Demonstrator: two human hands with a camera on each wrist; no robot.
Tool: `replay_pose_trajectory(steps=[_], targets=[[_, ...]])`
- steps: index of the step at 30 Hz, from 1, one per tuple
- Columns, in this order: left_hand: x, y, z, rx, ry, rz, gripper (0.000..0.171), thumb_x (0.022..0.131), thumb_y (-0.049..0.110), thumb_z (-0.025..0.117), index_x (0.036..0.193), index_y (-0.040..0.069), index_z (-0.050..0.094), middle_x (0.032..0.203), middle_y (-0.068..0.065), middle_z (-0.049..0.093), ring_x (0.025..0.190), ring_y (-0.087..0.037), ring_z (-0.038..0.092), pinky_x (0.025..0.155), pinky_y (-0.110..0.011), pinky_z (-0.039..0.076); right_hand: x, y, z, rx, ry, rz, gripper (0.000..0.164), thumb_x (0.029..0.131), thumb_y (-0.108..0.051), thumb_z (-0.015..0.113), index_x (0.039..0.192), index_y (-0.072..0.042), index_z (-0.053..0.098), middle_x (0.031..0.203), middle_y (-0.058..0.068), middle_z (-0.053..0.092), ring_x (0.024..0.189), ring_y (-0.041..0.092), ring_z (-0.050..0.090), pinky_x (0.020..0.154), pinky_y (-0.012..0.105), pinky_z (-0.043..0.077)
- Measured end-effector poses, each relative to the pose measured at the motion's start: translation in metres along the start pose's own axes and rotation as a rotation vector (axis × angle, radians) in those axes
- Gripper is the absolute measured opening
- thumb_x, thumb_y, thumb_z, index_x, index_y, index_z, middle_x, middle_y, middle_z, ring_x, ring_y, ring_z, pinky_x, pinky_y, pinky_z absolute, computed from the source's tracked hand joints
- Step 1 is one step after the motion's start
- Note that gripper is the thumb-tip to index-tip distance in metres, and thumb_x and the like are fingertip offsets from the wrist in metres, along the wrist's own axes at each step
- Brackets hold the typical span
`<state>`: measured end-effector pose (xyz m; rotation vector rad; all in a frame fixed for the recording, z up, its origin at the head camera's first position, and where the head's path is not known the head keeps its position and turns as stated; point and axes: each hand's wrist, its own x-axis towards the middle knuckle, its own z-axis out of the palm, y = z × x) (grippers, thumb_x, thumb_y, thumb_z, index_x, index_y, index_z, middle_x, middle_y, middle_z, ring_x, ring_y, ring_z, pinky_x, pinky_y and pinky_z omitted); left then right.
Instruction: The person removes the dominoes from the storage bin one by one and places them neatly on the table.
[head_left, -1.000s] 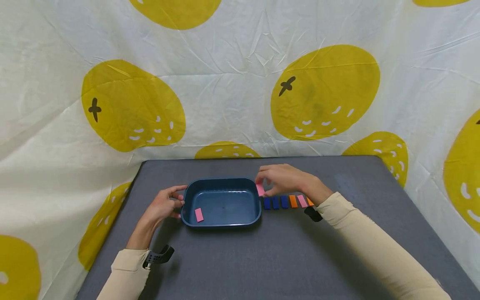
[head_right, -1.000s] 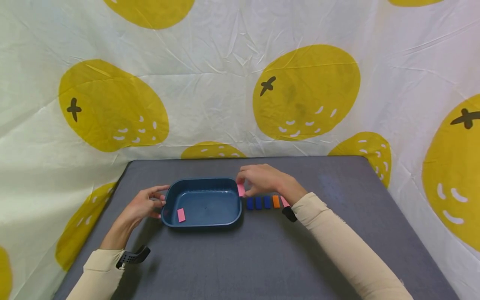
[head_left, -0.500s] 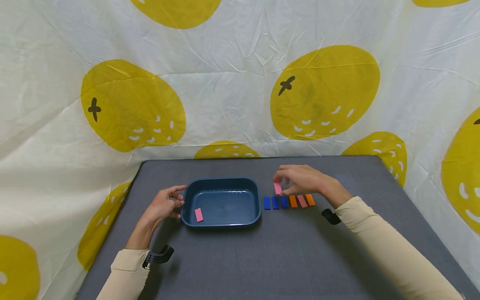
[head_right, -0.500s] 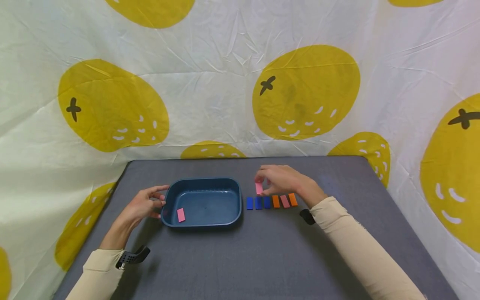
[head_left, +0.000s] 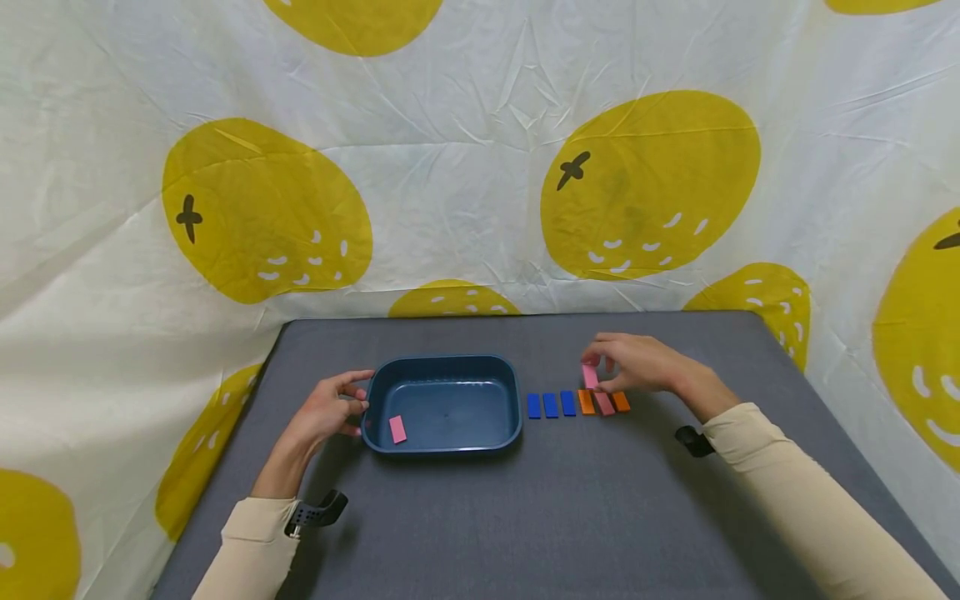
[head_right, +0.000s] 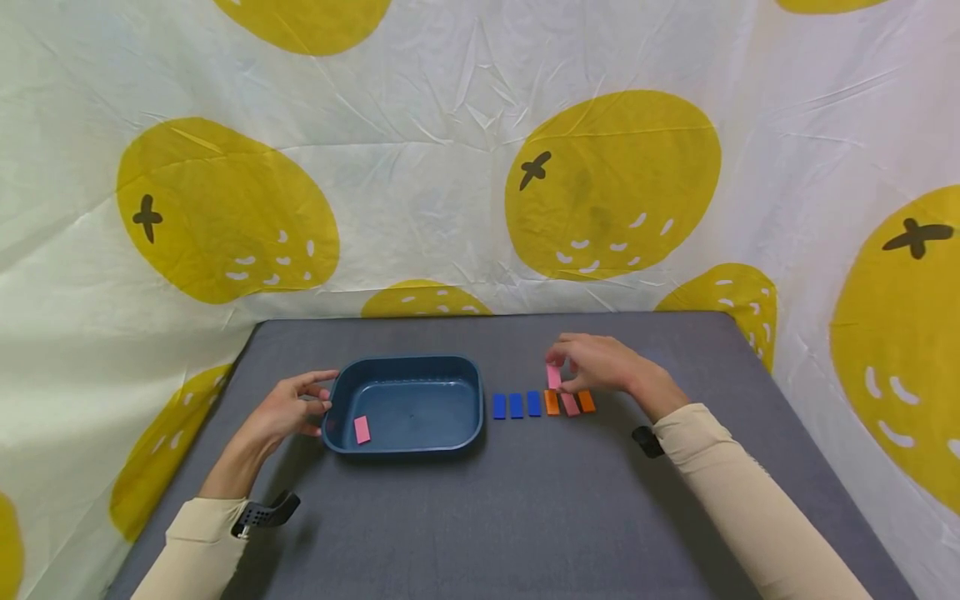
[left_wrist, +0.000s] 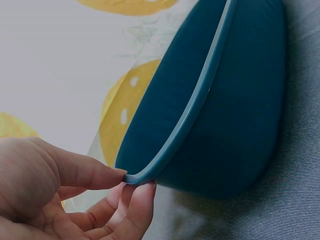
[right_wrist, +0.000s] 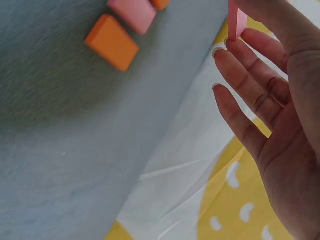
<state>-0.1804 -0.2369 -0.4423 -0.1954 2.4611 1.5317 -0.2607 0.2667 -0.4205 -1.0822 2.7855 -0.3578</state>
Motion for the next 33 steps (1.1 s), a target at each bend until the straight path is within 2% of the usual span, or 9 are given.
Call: replay_pose_trajectory(steps=[12, 21, 33], targets=[[-0.001, 0.000, -0.001, 0.000, 0.011, -0.007, 0.055, 0.098, -0.005, 0.055, 0.150, 0.011, 0.049, 0.119, -0.021, 0.049, 0.089, -0.029, 0.059, 0.066, -0.038, 0.061, -0.020, 0.028, 0.008, -0.018, -0.016, 0.053, 0.034, 0.084, -0.027, 0.083, 0.114, -0.017, 0.072, 0.111, -0.003, 0.063, 0.092, 0.018, 0.062, 0.075, 0.035, 0.052], [0.001, -0.001, -0.002, 0.006, 0.008, -0.011, 0.054, 0.099, -0.004, 0.055, 0.151, 0.012, 0.048, 0.122, -0.022, 0.049, 0.090, -0.030, 0.059, 0.066, -0.038, 0.062, -0.038, 0.048, 0.016, 0.001, -0.039, 0.080, 0.036, 0.082, -0.026, 0.085, 0.113, -0.014, 0.072, 0.110, 0.000, 0.064, 0.091, 0.021, 0.063, 0.075, 0.039, 0.053], [0.003, -0.003, -0.002, 0.005, -0.002, 0.010, 0.054, 0.099, -0.003, 0.054, 0.151, 0.011, 0.047, 0.121, -0.022, 0.049, 0.091, -0.029, 0.059, 0.066, -0.039, 0.062, -0.043, 0.059, 0.026, 0.003, -0.078, 0.101, 0.037, 0.082, -0.026, 0.085, 0.115, -0.015, 0.073, 0.107, 0.000, 0.061, 0.088, 0.017, 0.059, 0.072, 0.035, 0.049]])
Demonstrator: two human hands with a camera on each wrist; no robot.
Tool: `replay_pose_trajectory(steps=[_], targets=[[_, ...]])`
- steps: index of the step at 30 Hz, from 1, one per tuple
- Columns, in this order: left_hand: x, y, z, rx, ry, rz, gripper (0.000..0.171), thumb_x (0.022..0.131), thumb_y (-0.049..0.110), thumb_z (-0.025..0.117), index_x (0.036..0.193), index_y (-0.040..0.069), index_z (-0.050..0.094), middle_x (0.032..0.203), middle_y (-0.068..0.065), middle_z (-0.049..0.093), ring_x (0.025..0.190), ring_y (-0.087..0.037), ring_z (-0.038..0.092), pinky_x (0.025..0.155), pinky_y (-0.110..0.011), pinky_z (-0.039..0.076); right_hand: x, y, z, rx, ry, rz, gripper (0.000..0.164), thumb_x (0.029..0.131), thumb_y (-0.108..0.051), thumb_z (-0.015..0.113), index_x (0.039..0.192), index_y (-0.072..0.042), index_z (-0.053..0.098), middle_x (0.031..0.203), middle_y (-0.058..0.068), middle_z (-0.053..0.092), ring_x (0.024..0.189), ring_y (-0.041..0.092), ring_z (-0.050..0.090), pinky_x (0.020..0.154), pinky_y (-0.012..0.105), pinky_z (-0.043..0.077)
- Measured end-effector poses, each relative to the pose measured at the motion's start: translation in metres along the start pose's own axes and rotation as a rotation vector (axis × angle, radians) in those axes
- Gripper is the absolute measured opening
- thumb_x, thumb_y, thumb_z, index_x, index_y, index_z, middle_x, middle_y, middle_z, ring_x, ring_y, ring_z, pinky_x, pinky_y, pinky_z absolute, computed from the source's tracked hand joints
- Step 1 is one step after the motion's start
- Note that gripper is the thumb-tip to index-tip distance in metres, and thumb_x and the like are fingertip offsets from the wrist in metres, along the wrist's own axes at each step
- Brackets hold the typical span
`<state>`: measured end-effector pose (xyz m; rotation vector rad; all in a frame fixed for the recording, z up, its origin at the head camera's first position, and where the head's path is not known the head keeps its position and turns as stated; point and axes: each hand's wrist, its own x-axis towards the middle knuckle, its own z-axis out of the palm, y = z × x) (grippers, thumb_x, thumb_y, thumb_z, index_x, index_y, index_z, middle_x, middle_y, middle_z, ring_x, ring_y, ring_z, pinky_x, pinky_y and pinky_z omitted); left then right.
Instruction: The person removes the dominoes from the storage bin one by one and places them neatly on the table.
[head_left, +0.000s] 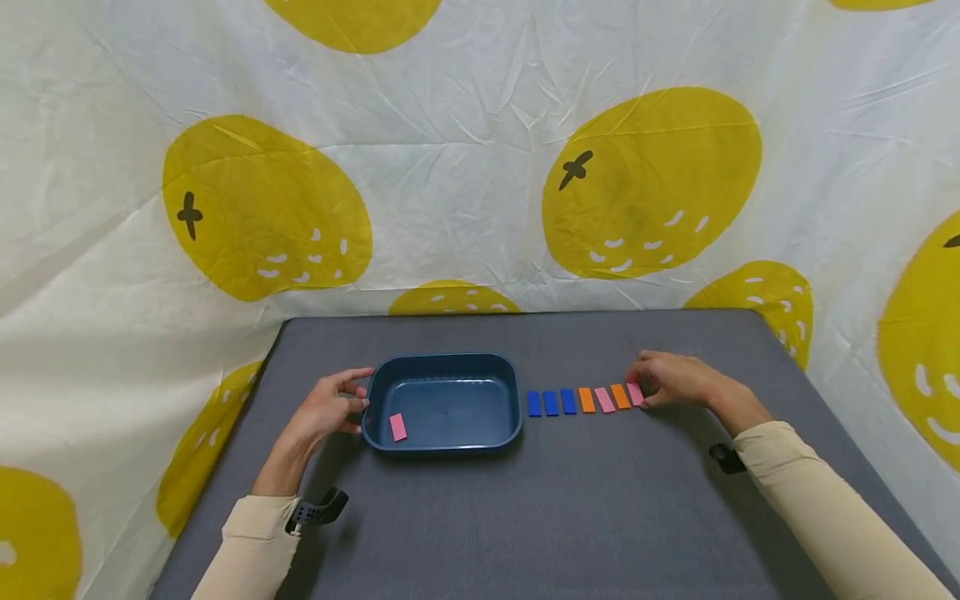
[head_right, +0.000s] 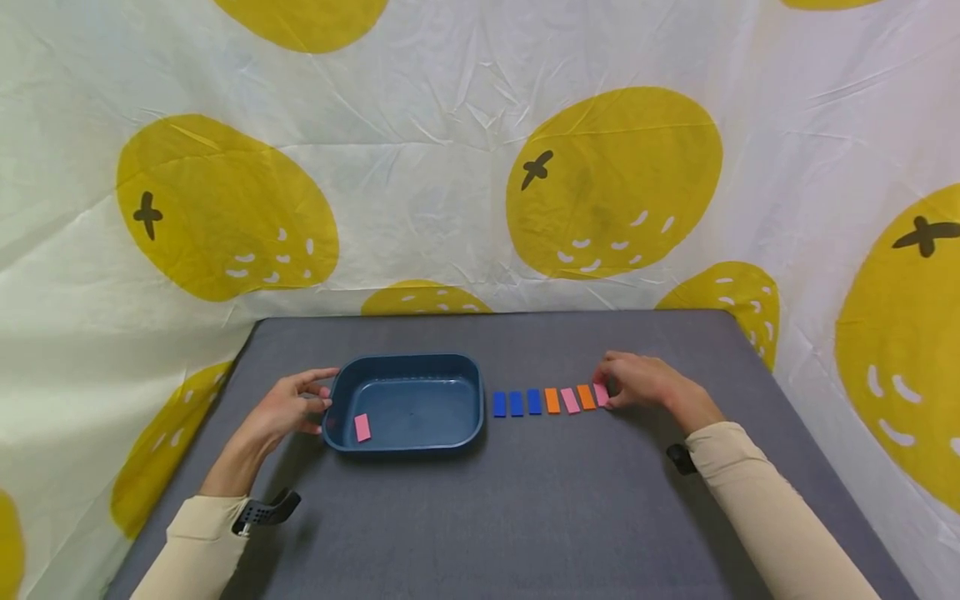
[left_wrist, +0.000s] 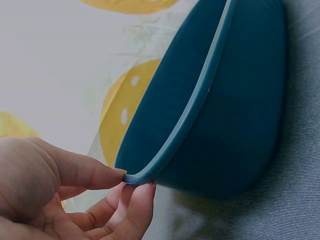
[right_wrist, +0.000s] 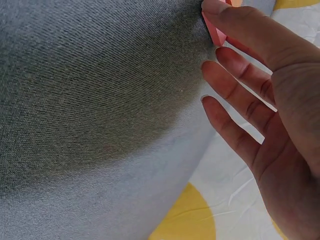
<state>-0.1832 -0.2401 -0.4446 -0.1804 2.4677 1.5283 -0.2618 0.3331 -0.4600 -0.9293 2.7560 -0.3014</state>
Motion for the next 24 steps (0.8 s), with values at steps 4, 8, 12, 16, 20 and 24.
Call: replay_pose_trajectory(steps=[4, 8, 12, 16, 20, 24], targets=[[0.000, 0.000, 0.001, 0.000, -0.004, 0.005, 0.054, 0.100, -0.003, 0.054, 0.151, 0.011, 0.047, 0.122, -0.022, 0.049, 0.092, -0.030, 0.059, 0.067, -0.039, 0.062, -0.002, -0.004, -0.002, -0.012, -0.003, 0.018, 0.040, 0.081, -0.027, 0.086, 0.116, -0.014, 0.073, 0.108, 0.001, 0.060, 0.086, 0.014, 0.058, 0.071, 0.034, 0.049], [0.000, 0.000, 0.001, 0.000, 0.000, 0.004, 0.054, 0.099, -0.003, 0.054, 0.151, 0.011, 0.047, 0.122, -0.022, 0.049, 0.092, -0.030, 0.059, 0.067, -0.039, 0.062, -0.001, -0.015, -0.012, -0.045, 0.026, 0.008, 0.040, 0.082, -0.027, 0.086, 0.117, -0.012, 0.074, 0.108, 0.004, 0.060, 0.086, 0.015, 0.060, 0.069, 0.034, 0.052], [0.000, -0.001, 0.001, 0.002, 0.009, 0.001, 0.055, 0.099, -0.004, 0.055, 0.151, 0.011, 0.048, 0.122, -0.022, 0.049, 0.092, -0.030, 0.059, 0.066, -0.038, 0.062, 0.006, -0.034, -0.024, -0.089, 0.075, -0.022, 0.038, 0.084, -0.024, 0.084, 0.117, -0.010, 0.074, 0.108, 0.006, 0.061, 0.088, 0.020, 0.064, 0.070, 0.036, 0.055], [0.000, -0.003, 0.001, 0.002, 0.012, 0.000, 0.055, 0.099, -0.004, 0.055, 0.151, 0.012, 0.048, 0.122, -0.022, 0.050, 0.093, -0.030, 0.059, 0.066, -0.039, 0.062, 0.017, -0.055, -0.030, -0.119, 0.115, -0.058, 0.034, 0.085, -0.025, 0.083, 0.116, -0.013, 0.074, 0.107, 0.001, 0.061, 0.091, 0.021, 0.065, 0.073, 0.037, 0.056], [0.000, -0.004, 0.002, -0.001, 0.014, -0.004, 0.055, 0.099, -0.004, 0.055, 0.151, 0.013, 0.048, 0.124, -0.022, 0.049, 0.095, -0.031, 0.058, 0.067, -0.038, 0.062, 0.031, -0.075, -0.034, -0.115, 0.147, -0.107, 0.031, 0.088, -0.026, 0.081, 0.116, -0.016, 0.074, 0.106, -0.003, 0.060, 0.094, 0.021, 0.066, 0.074, 0.038, 0.056], [0.001, -0.004, 0.002, 0.000, 0.016, -0.006, 0.055, 0.099, -0.004, 0.054, 0.151, 0.013, 0.048, 0.124, -0.022, 0.049, 0.095, -0.031, 0.058, 0.067, -0.038, 0.062, 0.046, -0.095, -0.037, -0.094, 0.160, -0.150, 0.028, 0.089, -0.028, 0.079, 0.115, -0.020, 0.074, 0.104, -0.007, 0.060, 0.095, 0.018, 0.065, 0.077, 0.038, 0.056]])
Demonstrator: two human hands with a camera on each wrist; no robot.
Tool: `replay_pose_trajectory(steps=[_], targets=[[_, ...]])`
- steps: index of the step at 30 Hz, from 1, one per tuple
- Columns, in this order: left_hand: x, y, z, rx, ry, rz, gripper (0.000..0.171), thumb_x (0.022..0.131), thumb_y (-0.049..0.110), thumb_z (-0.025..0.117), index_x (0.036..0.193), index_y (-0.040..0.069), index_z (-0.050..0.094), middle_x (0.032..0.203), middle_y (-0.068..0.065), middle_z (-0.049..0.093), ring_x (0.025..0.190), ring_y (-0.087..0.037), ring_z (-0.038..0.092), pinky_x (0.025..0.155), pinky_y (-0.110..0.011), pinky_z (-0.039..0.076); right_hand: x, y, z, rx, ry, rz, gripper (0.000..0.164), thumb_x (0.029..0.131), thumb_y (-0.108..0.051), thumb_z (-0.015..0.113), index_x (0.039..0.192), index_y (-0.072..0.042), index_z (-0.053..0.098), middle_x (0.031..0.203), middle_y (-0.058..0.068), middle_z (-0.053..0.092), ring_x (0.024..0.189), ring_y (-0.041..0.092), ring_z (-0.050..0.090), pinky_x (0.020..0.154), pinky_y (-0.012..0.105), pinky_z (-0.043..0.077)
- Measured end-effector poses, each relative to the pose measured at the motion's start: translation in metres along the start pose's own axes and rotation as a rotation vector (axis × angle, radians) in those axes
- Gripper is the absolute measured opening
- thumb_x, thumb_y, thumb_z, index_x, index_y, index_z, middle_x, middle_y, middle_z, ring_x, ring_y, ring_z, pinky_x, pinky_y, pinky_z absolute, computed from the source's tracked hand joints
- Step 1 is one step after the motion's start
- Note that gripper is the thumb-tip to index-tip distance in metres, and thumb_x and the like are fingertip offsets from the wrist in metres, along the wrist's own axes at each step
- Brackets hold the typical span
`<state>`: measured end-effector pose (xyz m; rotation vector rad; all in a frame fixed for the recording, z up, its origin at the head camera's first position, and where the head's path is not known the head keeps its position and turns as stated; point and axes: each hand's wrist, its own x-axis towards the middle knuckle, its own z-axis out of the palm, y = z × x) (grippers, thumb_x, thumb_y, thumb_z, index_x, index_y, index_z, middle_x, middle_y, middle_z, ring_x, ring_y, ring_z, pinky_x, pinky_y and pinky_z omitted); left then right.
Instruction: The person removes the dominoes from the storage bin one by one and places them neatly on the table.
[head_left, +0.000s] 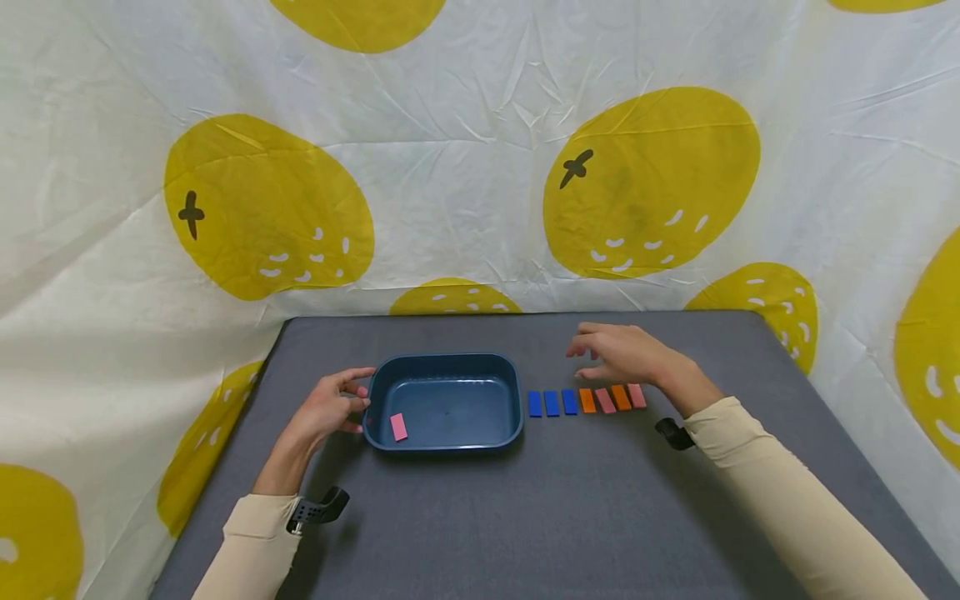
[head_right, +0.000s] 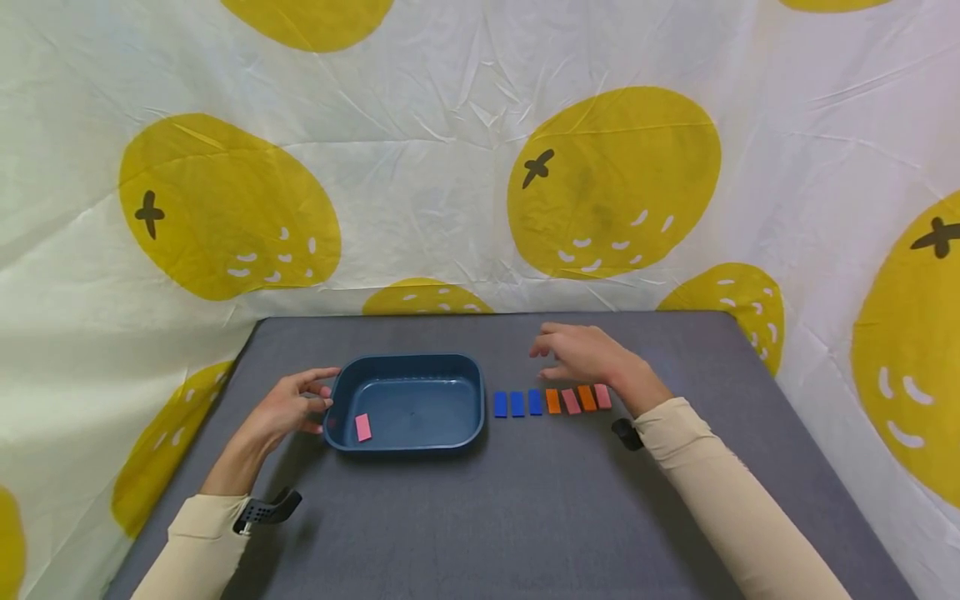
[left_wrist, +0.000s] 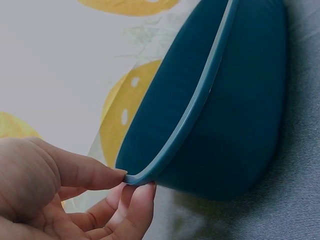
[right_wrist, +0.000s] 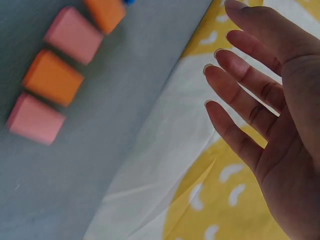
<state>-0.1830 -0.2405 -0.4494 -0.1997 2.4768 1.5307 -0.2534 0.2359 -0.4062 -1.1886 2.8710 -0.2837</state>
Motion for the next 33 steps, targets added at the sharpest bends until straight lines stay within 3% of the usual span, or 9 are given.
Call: replay_pose_trajectory(steps=[11, 18, 27, 33], targets=[[-0.001, 0.000, -0.001, 0.001, 0.008, -0.002, 0.055, 0.099, -0.004, 0.055, 0.151, 0.012, 0.048, 0.121, -0.021, 0.049, 0.092, -0.031, 0.059, 0.066, -0.038, 0.061, 0.057, -0.048, -0.005, 0.048, -0.011, -0.142, 0.028, 0.089, -0.032, 0.079, 0.115, -0.022, 0.075, 0.108, -0.007, 0.064, 0.096, 0.014, 0.065, 0.083, 0.035, 0.057], [0.000, 0.002, -0.001, -0.002, 0.001, 0.002, 0.055, 0.099, -0.004, 0.055, 0.150, 0.012, 0.049, 0.121, -0.021, 0.049, 0.093, -0.031, 0.058, 0.066, -0.038, 0.061, 0.087, -0.077, -0.005, 0.008, -0.044, -0.217, 0.034, 0.089, -0.039, 0.078, 0.119, -0.023, 0.072, 0.111, -0.005, 0.065, 0.096, 0.009, 0.063, 0.084, 0.031, 0.055], [0.001, 0.001, -0.001, -0.008, -0.002, 0.002, 0.055, 0.099, -0.005, 0.055, 0.150, 0.012, 0.049, 0.121, -0.021, 0.048, 0.092, -0.030, 0.058, 0.065, -0.038, 0.061, 0.116, -0.103, 0.004, 0.038, -0.123, -0.252, 0.038, 0.090, -0.041, 0.077, 0.123, -0.023, 0.071, 0.114, -0.006, 0.063, 0.100, 0.015, 0.065, 0.083, 0.034, 0.054], [0.000, 0.002, -0.002, -0.009, -0.011, -0.002, 0.055, 0.099, -0.005, 0.055, 0.151, 0.012, 0.048, 0.122, -0.021, 0.048, 0.093, -0.031, 0.057, 0.066, -0.038, 0.061, 0.134, -0.118, 0.015, 0.046, -0.167, -0.251, 0.040, 0.089, -0.041, 0.078, 0.125, -0.024, 0.070, 0.113, -0.007, 0.063, 0.095, 0.009, 0.059, 0.081, 0.029, 0.052]])
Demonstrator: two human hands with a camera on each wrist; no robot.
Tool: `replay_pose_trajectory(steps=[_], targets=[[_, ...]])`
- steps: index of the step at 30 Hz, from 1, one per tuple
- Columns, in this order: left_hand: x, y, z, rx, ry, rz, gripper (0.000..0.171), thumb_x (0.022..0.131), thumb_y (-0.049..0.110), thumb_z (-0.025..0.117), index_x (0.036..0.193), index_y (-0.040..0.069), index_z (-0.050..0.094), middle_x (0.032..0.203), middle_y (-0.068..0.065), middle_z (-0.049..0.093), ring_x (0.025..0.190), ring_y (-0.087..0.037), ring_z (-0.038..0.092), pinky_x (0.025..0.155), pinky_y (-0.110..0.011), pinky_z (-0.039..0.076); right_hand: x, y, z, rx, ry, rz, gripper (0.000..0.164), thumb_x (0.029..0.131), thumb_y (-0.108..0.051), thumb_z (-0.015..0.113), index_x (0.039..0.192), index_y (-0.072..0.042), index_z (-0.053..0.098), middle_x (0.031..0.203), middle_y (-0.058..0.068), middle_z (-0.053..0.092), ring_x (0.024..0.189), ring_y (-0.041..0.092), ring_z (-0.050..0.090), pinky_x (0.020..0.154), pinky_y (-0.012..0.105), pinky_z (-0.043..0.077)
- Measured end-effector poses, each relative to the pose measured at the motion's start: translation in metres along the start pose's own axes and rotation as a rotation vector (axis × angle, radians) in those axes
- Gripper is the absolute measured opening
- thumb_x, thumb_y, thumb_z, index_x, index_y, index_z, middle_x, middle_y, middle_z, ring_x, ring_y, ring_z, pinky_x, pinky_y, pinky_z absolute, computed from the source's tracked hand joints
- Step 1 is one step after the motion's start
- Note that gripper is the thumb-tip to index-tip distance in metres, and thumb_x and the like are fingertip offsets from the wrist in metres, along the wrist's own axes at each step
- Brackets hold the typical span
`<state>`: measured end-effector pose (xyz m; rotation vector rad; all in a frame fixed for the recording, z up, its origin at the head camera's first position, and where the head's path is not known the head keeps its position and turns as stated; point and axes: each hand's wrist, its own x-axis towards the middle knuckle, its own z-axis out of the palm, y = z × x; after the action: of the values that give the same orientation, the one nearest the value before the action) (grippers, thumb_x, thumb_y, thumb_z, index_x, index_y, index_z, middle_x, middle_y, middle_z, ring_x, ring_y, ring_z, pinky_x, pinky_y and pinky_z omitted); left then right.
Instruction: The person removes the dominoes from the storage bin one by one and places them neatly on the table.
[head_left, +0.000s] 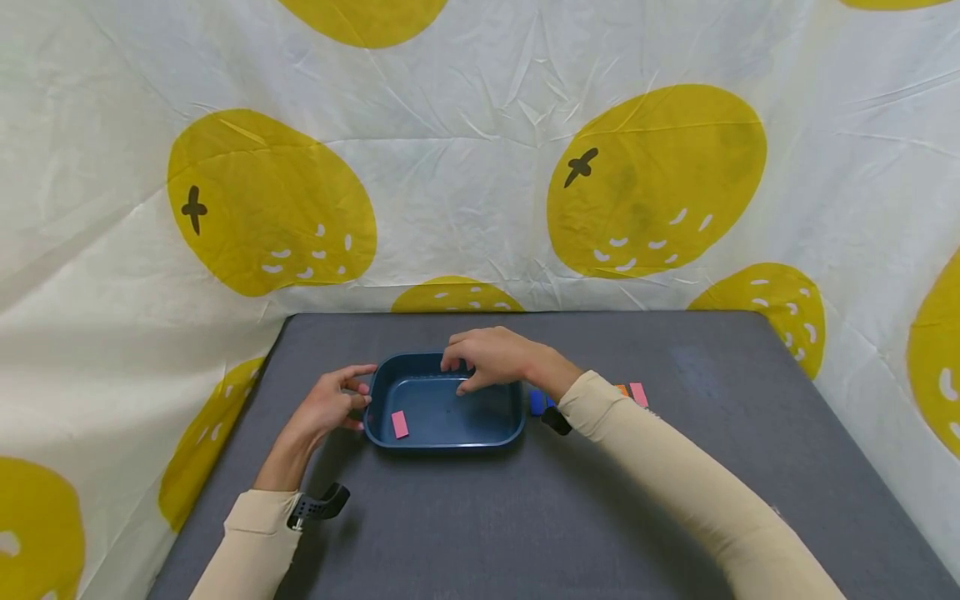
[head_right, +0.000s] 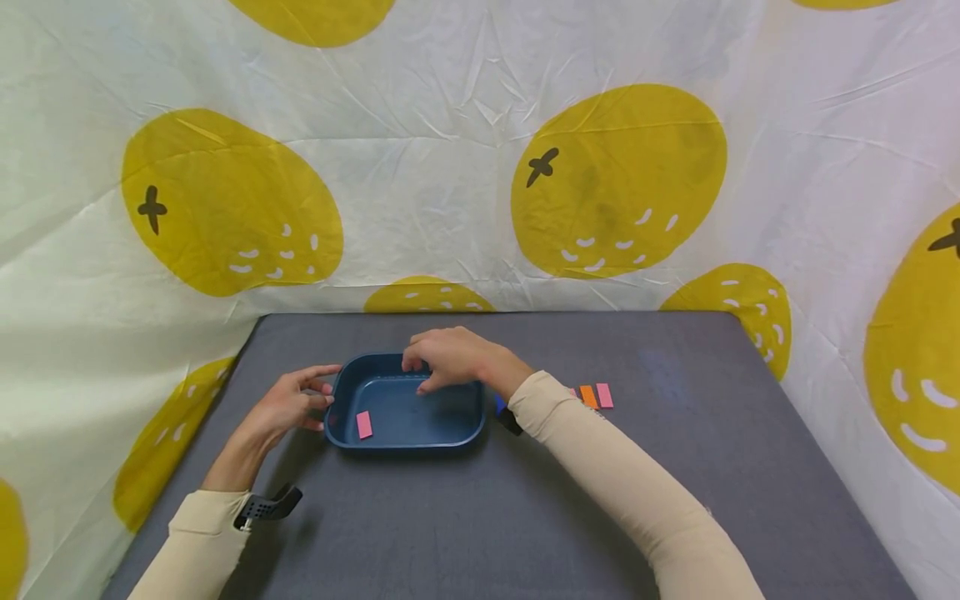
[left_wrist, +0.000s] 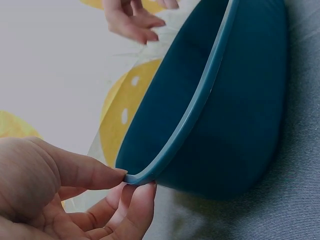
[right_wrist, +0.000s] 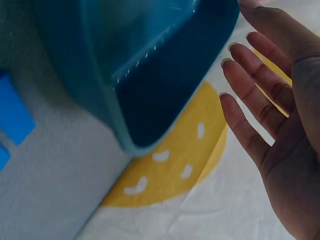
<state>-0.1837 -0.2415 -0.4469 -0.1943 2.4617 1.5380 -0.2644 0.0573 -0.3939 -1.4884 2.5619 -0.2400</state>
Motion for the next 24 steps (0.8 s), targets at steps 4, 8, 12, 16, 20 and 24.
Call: replay_pose_trajectory(steps=[4, 8, 12, 16, 20, 24], targets=[[0.000, 0.000, 0.000, 0.000, 0.000, -0.002, 0.056, 0.098, -0.005, 0.055, 0.151, 0.012, 0.048, 0.121, -0.021, 0.048, 0.094, -0.031, 0.057, 0.066, -0.038, 0.061, 0.013, -0.006, 0.005, 0.005, -0.024, -0.014, 0.042, 0.089, -0.040, 0.079, 0.126, -0.024, 0.069, 0.115, -0.005, 0.064, 0.095, 0.009, 0.058, 0.080, 0.028, 0.052], [0.000, -0.001, 0.000, 0.001, 0.004, -0.005, 0.056, 0.098, -0.006, 0.054, 0.151, 0.012, 0.048, 0.121, -0.021, 0.048, 0.093, -0.031, 0.057, 0.066, -0.038, 0.061, 0.024, -0.011, 0.012, 0.008, -0.044, -0.032, 0.044, 0.088, -0.039, 0.079, 0.128, -0.022, 0.069, 0.115, -0.004, 0.063, 0.094, 0.010, 0.058, 0.079, 0.026, 0.051], [0.000, 0.000, 0.000, 0.000, 0.004, -0.011, 0.057, 0.098, -0.006, 0.054, 0.151, 0.013, 0.048, 0.121, -0.021, 0.048, 0.093, -0.031, 0.057, 0.066, -0.038, 0.061, 0.034, -0.016, 0.018, 0.016, -0.059, -0.042, 0.045, 0.088, -0.038, 0.080, 0.128, -0.021, 0.069, 0.115, -0.004, 0.064, 0.095, 0.011, 0.058, 0.082, 0.026, 0.052], [0.000, 0.001, 0.000, -0.001, 0.000, -0.014, 0.056, 0.097, -0.006, 0.055, 0.150, 0.013, 0.049, 0.121, -0.021, 0.048, 0.093, -0.032, 0.057, 0.066, -0.038, 0.061, 0.043, -0.021, 0.024, 0.005, -0.069, -0.055, 0.046, 0.088, -0.038, 0.080, 0.128, -0.018, 0.069, 0.115, -0.004, 0.064, 0.099, 0.011, 0.060, 0.086, 0.030, 0.054], [0.000, 0.001, 0.000, 0.000, -0.001, -0.006, 0.056, 0.098, -0.005, 0.055, 0.151, 0.012, 0.048, 0.120, -0.021, 0.049, 0.093, -0.032, 0.058, 0.066, -0.038, 0.061, 0.051, -0.025, 0.029, -0.008, -0.086, -0.057, 0.047, 0.088, -0.039, 0.080, 0.129, -0.017, 0.069, 0.115, -0.005, 0.064, 0.100, 0.011, 0.060, 0.086, 0.031, 0.054], [-0.001, 0.002, 0.000, 0.000, 0.003, 0.001, 0.056, 0.098, -0.006, 0.055, 0.151, 0.011, 0.048, 0.120, -0.021, 0.049, 0.092, -0.031, 0.058, 0.065, -0.038, 0.061, 0.058, -0.026, 0.035, -0.006, -0.098, -0.059, 0.048, 0.088, -0.039, 0.080, 0.128, -0.018, 0.069, 0.116, -0.005, 0.064, 0.101, 0.011, 0.061, 0.087, 0.031, 0.054]])
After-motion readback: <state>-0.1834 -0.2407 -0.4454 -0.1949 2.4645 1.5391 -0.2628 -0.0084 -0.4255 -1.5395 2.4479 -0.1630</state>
